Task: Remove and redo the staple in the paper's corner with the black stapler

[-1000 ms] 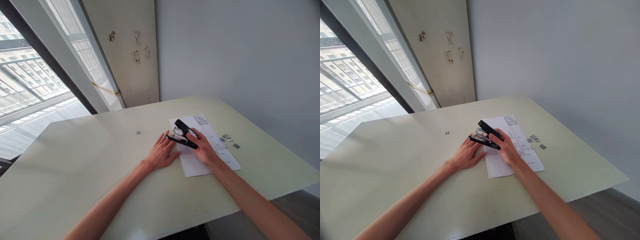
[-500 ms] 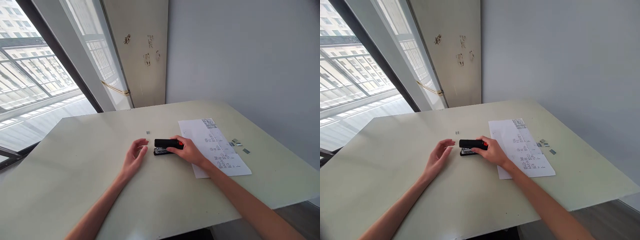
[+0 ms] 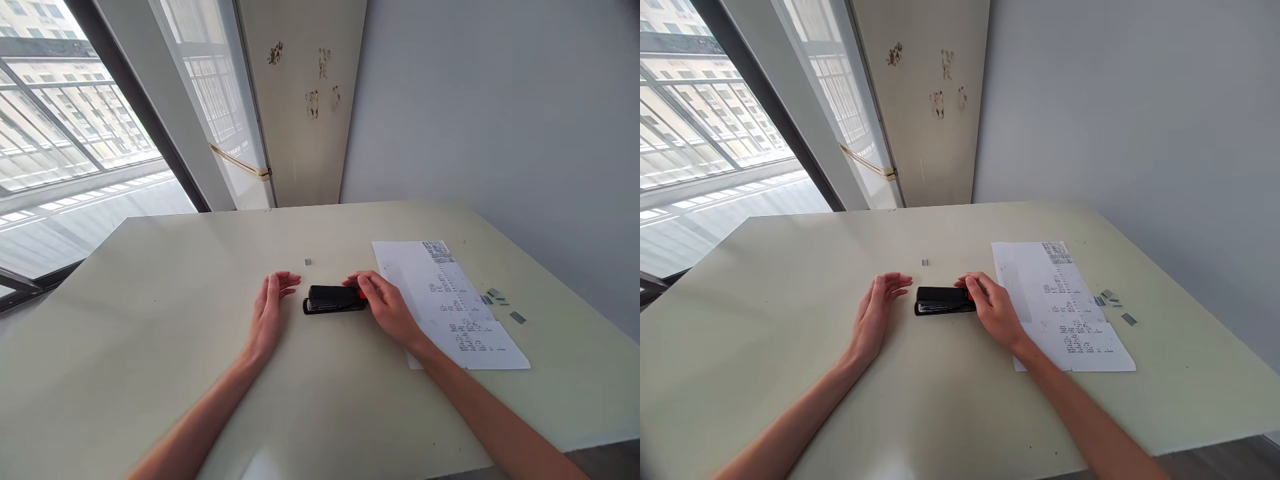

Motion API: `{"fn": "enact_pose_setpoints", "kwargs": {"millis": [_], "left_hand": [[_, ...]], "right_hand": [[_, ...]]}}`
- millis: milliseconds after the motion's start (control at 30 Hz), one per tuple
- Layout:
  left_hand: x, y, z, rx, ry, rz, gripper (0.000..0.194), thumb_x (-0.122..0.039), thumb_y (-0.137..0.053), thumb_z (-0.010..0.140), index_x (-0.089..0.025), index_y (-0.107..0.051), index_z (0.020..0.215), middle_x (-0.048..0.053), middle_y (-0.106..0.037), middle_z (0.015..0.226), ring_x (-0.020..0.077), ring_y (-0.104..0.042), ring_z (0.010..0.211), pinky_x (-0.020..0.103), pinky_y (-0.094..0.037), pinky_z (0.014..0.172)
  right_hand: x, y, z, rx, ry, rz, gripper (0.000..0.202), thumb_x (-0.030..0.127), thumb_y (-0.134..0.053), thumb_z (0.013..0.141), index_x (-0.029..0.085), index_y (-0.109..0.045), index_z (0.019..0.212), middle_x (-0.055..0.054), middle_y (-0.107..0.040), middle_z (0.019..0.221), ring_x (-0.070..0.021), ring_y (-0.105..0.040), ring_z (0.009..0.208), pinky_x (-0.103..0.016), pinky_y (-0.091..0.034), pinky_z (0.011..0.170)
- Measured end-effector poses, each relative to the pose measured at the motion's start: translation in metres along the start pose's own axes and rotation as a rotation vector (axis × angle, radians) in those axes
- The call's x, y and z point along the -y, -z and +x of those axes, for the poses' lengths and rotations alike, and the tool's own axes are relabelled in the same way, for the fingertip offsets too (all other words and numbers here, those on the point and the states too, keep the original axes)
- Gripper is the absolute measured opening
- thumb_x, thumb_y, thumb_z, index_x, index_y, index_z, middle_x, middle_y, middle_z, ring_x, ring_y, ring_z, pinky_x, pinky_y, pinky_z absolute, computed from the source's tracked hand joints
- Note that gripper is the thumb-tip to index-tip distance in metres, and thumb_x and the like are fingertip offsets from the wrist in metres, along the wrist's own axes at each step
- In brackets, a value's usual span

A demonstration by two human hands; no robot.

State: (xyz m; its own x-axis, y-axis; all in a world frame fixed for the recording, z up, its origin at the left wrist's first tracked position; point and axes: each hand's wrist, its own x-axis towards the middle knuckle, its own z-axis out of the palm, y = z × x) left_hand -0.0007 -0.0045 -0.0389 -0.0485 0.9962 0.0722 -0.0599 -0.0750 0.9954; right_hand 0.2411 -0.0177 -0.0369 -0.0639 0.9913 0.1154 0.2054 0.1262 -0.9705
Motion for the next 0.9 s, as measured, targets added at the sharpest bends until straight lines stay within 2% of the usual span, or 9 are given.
{"fn": "enact_pose_setpoints", "kwargs": {"millis": [133, 333, 533, 633, 733, 833, 900], "left_hand": [[0.003, 0.004, 0.002, -0.140, -0.012, 0.010, 0.046, -0.061, -0.044, 0.107, -0.022, -0.066, 0.113, 0.010, -0.072, 0.124, 0.0253, -0.065, 0.121, 0.042, -0.049, 0.105], [0.002, 0.016, 0.016, -0.270, -0.045, 0.020, 0.044, -0.059, -0.043, 0.107, -0.021, -0.067, 0.108, 0.010, -0.072, 0.121, 0.0242, -0.065, 0.120, 0.040, -0.049, 0.101], [-0.002, 0.033, 0.032, -0.383, -0.096, 0.026, 0.045, -0.059, -0.044, 0.107, -0.021, -0.067, 0.104, 0.010, -0.073, 0.116, 0.0236, -0.067, 0.115, 0.038, -0.050, 0.098], [-0.002, 0.035, 0.033, -0.370, -0.070, 0.008, 0.045, -0.059, -0.044, 0.106, -0.021, -0.067, 0.102, 0.010, -0.073, 0.116, 0.0236, -0.067, 0.113, 0.038, -0.050, 0.097], [-0.002, 0.033, 0.030, -0.299, -0.048, 0.013, 0.047, -0.062, -0.045, 0.105, -0.021, -0.069, 0.101, 0.009, -0.073, 0.115, 0.0244, -0.067, 0.113, 0.038, -0.050, 0.097], [-0.002, 0.029, 0.027, -0.198, -0.022, 0.006, 0.051, -0.067, -0.049, 0.102, -0.020, -0.070, 0.098, 0.010, -0.074, 0.112, 0.0257, -0.069, 0.111, 0.039, -0.051, 0.098], [-0.003, 0.026, 0.025, -0.118, 0.003, -0.029, 0.052, -0.069, -0.051, 0.100, -0.020, -0.070, 0.098, 0.010, -0.075, 0.110, 0.0265, -0.069, 0.109, 0.041, -0.052, 0.099]], "right_hand": [[-0.004, -0.004, -0.002, -0.081, -0.037, -0.064, 0.034, 0.056, -0.049, 0.105, 0.028, -0.066, 0.112, -0.007, -0.075, 0.118, -0.0245, -0.068, 0.106, -0.043, -0.052, 0.101], [-0.007, -0.008, -0.004, -0.049, -0.072, -0.188, 0.041, 0.060, -0.036, 0.107, 0.029, -0.063, 0.113, -0.007, -0.073, 0.121, -0.0256, -0.067, 0.106, -0.041, -0.050, 0.096], [-0.005, -0.009, -0.006, -0.058, -0.099, -0.226, 0.042, 0.061, -0.036, 0.107, 0.029, -0.062, 0.112, -0.007, -0.073, 0.122, -0.0254, -0.066, 0.102, -0.039, -0.050, 0.091], [-0.005, -0.009, -0.005, -0.066, -0.093, -0.215, 0.042, 0.062, -0.037, 0.106, 0.029, -0.063, 0.111, -0.007, -0.073, 0.121, -0.0255, -0.066, 0.101, -0.039, -0.050, 0.089], [-0.005, -0.007, -0.005, -0.061, -0.086, -0.197, 0.041, 0.063, -0.041, 0.105, 0.029, -0.063, 0.111, -0.007, -0.074, 0.118, -0.0257, -0.066, 0.098, -0.040, -0.050, 0.088], [-0.003, -0.004, -0.006, -0.004, -0.083, -0.215, 0.041, 0.062, -0.042, 0.105, 0.029, -0.064, 0.116, -0.007, -0.074, 0.112, -0.0263, -0.066, 0.095, -0.041, -0.051, 0.087], [-0.001, -0.004, -0.007, 0.065, -0.051, -0.256, 0.038, 0.061, -0.051, 0.102, 0.031, -0.065, 0.120, -0.006, -0.073, 0.113, -0.0279, -0.066, 0.099, -0.043, -0.052, 0.087]]}}
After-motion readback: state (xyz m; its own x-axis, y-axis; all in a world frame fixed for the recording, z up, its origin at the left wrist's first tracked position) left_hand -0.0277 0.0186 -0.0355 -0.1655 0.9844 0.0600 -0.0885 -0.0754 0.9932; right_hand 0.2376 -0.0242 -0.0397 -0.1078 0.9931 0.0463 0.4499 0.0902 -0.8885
